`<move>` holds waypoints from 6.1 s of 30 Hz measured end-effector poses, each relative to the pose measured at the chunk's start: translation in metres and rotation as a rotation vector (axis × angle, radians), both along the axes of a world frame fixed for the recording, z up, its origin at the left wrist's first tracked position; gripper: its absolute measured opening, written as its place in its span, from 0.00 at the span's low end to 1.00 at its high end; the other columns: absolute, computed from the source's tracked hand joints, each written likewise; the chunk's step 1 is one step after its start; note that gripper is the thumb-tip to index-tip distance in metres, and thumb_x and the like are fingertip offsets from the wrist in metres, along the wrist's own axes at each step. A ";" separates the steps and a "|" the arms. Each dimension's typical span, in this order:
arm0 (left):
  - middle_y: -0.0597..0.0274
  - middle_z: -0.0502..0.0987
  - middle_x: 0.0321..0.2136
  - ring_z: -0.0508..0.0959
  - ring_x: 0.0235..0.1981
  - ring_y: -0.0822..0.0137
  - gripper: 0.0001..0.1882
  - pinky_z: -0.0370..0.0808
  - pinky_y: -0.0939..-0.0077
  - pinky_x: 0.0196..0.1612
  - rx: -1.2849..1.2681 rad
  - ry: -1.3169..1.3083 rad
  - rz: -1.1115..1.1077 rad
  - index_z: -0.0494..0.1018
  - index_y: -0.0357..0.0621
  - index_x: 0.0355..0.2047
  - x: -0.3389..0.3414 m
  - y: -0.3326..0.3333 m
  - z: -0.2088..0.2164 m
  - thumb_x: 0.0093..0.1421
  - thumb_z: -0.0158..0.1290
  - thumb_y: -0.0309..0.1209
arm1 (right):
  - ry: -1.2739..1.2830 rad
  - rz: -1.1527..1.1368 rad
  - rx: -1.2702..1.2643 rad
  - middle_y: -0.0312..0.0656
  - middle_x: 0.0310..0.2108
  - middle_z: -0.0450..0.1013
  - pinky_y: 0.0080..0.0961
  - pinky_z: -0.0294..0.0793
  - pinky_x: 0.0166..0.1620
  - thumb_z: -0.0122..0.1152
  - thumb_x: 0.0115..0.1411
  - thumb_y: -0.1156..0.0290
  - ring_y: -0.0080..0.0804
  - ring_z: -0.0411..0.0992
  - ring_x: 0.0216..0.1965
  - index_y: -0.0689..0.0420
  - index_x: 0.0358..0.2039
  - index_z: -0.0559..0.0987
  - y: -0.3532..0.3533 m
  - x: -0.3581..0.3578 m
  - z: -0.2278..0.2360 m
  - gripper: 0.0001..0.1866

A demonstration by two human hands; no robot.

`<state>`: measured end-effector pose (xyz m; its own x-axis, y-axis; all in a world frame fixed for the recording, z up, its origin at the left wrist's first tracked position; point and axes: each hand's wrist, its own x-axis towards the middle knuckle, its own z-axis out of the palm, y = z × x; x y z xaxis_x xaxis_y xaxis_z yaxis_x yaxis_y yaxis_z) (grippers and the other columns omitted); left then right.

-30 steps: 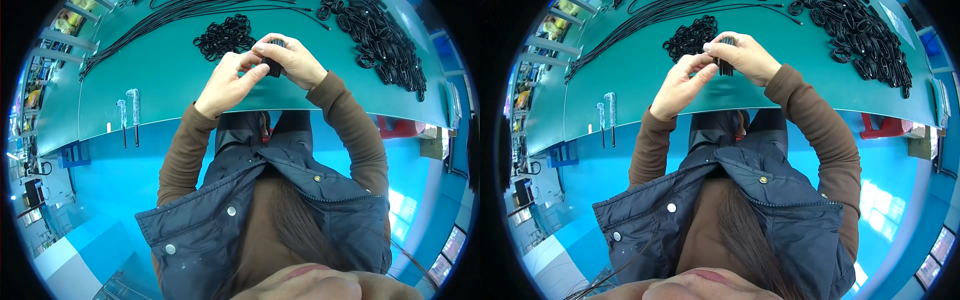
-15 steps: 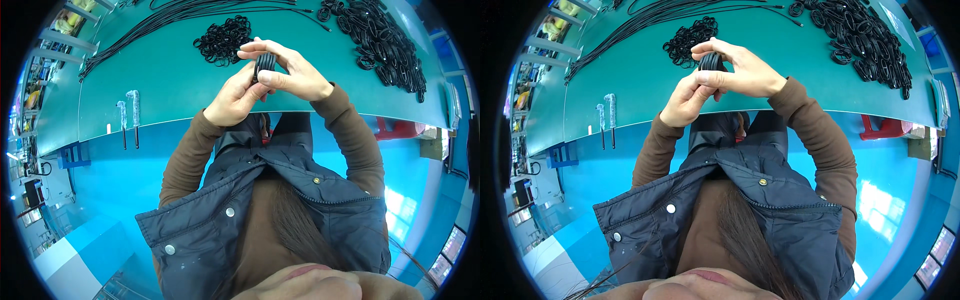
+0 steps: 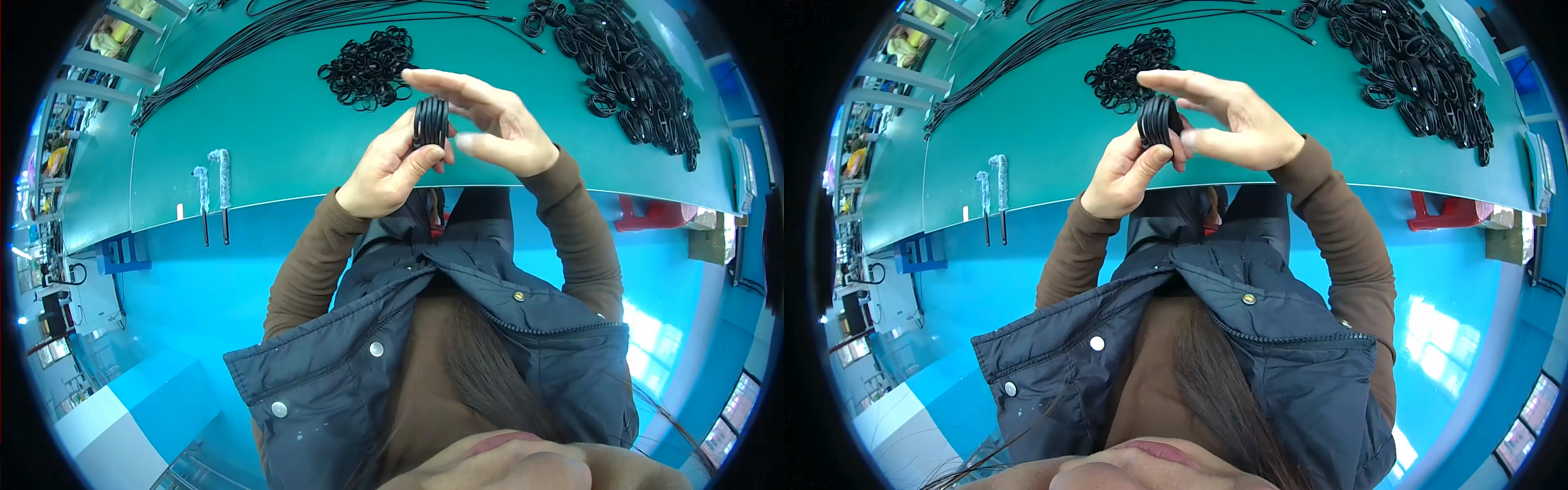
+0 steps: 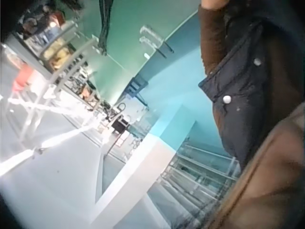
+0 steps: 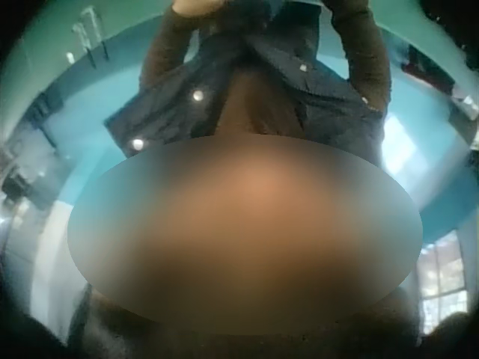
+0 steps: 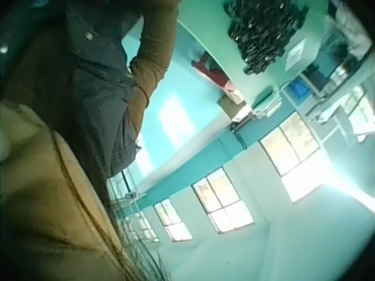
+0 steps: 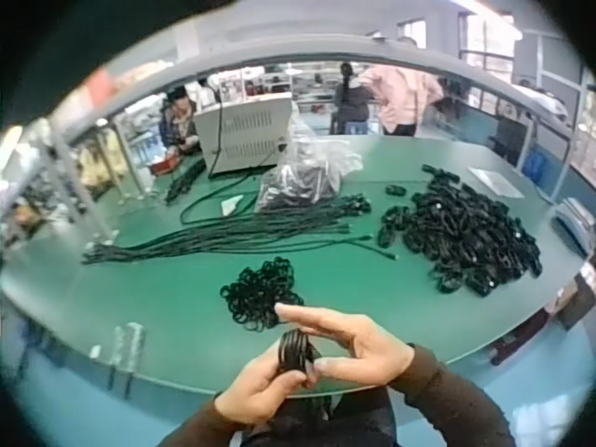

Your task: Organizing and bundling black electrical cables with small rubber rings.

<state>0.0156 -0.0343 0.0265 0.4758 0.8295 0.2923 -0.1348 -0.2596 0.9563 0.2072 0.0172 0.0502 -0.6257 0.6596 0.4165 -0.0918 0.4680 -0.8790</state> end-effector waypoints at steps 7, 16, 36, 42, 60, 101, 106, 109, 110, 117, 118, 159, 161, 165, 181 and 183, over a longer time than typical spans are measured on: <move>0.56 0.68 0.39 0.71 0.33 0.69 0.06 0.71 0.78 0.37 -0.006 -0.026 0.024 0.71 0.35 0.39 0.007 -0.001 0.000 0.63 0.46 0.23 | -0.261 -0.280 0.252 0.48 0.52 0.73 0.26 0.74 0.52 0.48 0.53 0.88 0.37 0.73 0.51 0.61 0.54 0.73 -0.012 -0.007 -0.009 0.26; 0.55 0.68 0.39 0.70 0.32 0.66 0.07 0.71 0.76 0.36 -0.002 -0.027 0.076 0.70 0.34 0.39 0.004 -0.002 -0.010 0.63 0.45 0.22 | 0.049 -0.012 -0.303 0.49 0.50 0.74 0.27 0.76 0.49 0.48 0.56 0.84 0.37 0.74 0.48 0.61 0.53 0.74 -0.006 -0.010 0.003 0.23; 0.55 0.71 0.33 0.71 0.30 0.67 0.07 0.70 0.77 0.33 0.079 0.123 0.182 0.70 0.35 0.39 0.005 -0.023 -0.021 0.62 0.44 0.22 | 0.057 0.034 -0.302 0.51 0.49 0.74 0.42 0.56 0.64 0.57 0.60 0.69 0.50 0.60 0.63 0.61 0.53 0.70 -0.027 -0.036 -0.028 0.21; 0.56 0.70 0.36 0.71 0.30 0.69 0.06 0.71 0.80 0.33 -0.197 -0.027 0.159 0.69 0.36 0.39 -0.018 -0.024 -0.033 0.64 0.43 0.23 | 0.018 0.131 -0.322 0.46 0.50 0.73 0.35 0.68 0.54 0.55 0.60 0.69 0.41 0.68 0.52 0.58 0.47 0.75 0.009 -0.032 -0.026 0.15; 0.56 0.72 0.37 0.72 0.36 0.67 0.10 0.72 0.74 0.36 -0.086 -0.187 0.705 0.70 0.37 0.32 0.018 0.048 -0.046 0.67 0.44 0.29 | -0.365 -0.785 0.601 0.34 0.28 0.70 0.22 0.70 0.29 0.61 0.54 0.72 0.29 0.69 0.25 0.53 0.28 0.79 0.055 -0.046 -0.075 0.00; 0.67 0.68 0.20 0.59 0.14 0.80 0.07 0.58 0.87 0.15 -0.342 -0.189 0.003 0.69 0.41 0.33 0.002 0.036 -0.003 0.67 0.47 0.30 | -0.066 0.353 -0.865 0.43 0.35 0.77 0.18 0.77 0.27 0.60 0.54 0.78 0.31 0.77 0.25 0.56 0.57 0.68 0.056 0.021 -0.020 0.28; 0.66 0.68 0.24 0.60 0.17 0.82 0.09 0.56 0.90 0.16 -0.396 -0.235 -0.053 0.69 0.37 0.41 -0.009 0.046 -0.024 0.67 0.47 0.31 | 0.387 0.099 -1.156 0.46 0.35 0.76 0.21 0.75 0.26 0.59 0.57 0.72 0.31 0.76 0.27 0.56 0.54 0.70 0.045 0.021 -0.053 0.23; 0.66 0.68 0.24 0.59 0.17 0.82 0.09 0.56 0.90 0.16 -0.386 -0.178 -0.031 0.69 0.37 0.41 -0.008 0.050 -0.026 0.67 0.47 0.31 | 0.225 -0.047 -0.882 0.44 0.34 0.76 0.18 0.74 0.25 0.57 0.57 0.74 0.28 0.74 0.24 0.56 0.52 0.71 0.046 0.017 -0.046 0.21; 0.67 0.68 0.24 0.59 0.17 0.82 0.09 0.56 0.90 0.16 -0.379 -0.150 -0.020 0.69 0.37 0.41 -0.007 0.051 -0.026 0.67 0.48 0.31 | 0.144 -0.117 -0.741 0.43 0.34 0.76 0.17 0.73 0.24 0.56 0.56 0.75 0.27 0.73 0.23 0.56 0.52 0.72 0.046 0.015 -0.043 0.21; 0.69 0.65 0.18 0.62 0.16 0.80 0.08 0.60 0.88 0.15 -0.415 0.060 0.018 0.70 0.38 0.36 0.002 0.058 -0.028 0.65 0.51 0.31 | -0.165 -0.159 0.248 0.38 0.28 0.73 0.11 0.69 0.22 0.50 0.56 0.83 0.20 0.69 0.19 0.56 0.49 0.74 0.062 0.003 -0.045 0.20; 0.68 0.66 0.19 0.63 0.16 0.79 0.08 0.61 0.87 0.15 -0.435 0.001 0.020 0.70 0.38 0.37 0.001 0.058 -0.029 0.64 0.51 0.31 | -0.169 -0.165 0.130 0.37 0.27 0.73 0.12 0.68 0.22 0.49 0.56 0.83 0.19 0.68 0.20 0.56 0.48 0.74 0.061 0.005 -0.042 0.19; 0.63 0.75 0.27 0.68 0.16 0.82 0.10 0.63 0.90 0.17 -0.339 0.070 0.301 0.74 0.35 0.37 0.033 0.065 -0.033 0.56 0.59 0.26 | -0.239 -0.529 0.059 0.36 0.20 0.71 0.13 0.63 0.17 0.47 0.49 0.85 0.19 0.63 0.14 0.57 0.39 0.78 0.062 0.023 -0.048 0.18; 0.63 0.75 0.29 0.68 0.16 0.82 0.12 0.63 0.90 0.18 -0.227 0.087 0.353 0.73 0.35 0.38 0.036 0.062 -0.038 0.55 0.60 0.26 | -0.239 -0.534 0.089 0.36 0.22 0.71 0.13 0.63 0.17 0.47 0.49 0.84 0.19 0.64 0.15 0.57 0.39 0.78 0.061 0.022 -0.049 0.18; 0.63 0.74 0.29 0.68 0.17 0.81 0.12 0.64 0.89 0.19 -0.256 0.072 0.319 0.72 0.35 0.39 0.035 0.057 -0.037 0.55 0.59 0.25 | -0.127 -0.360 -0.207 0.39 0.27 0.73 0.13 0.67 0.21 0.47 0.51 0.83 0.20 0.68 0.20 0.58 0.43 0.77 0.060 0.027 -0.045 0.19; 0.61 0.72 0.35 0.69 0.20 0.75 0.09 0.67 0.85 0.24 0.059 0.123 0.566 0.73 0.37 0.39 0.042 0.046 -0.020 0.57 0.53 0.20 | -0.664 -1.183 0.293 0.44 0.36 0.77 0.31 0.74 0.40 0.61 0.55 0.51 0.40 0.75 0.35 0.56 0.48 0.75 0.120 0.206 0.013 0.26; 0.62 0.72 0.33 0.68 0.20 0.75 0.07 0.67 0.85 0.23 0.094 0.168 0.693 0.74 0.37 0.38 0.022 0.038 -0.024 0.57 0.53 0.20 | -0.911 -1.477 0.233 0.49 0.44 0.74 0.38 0.73 0.44 0.58 0.54 0.41 0.48 0.74 0.43 0.54 0.55 0.69 0.157 0.263 0.017 0.36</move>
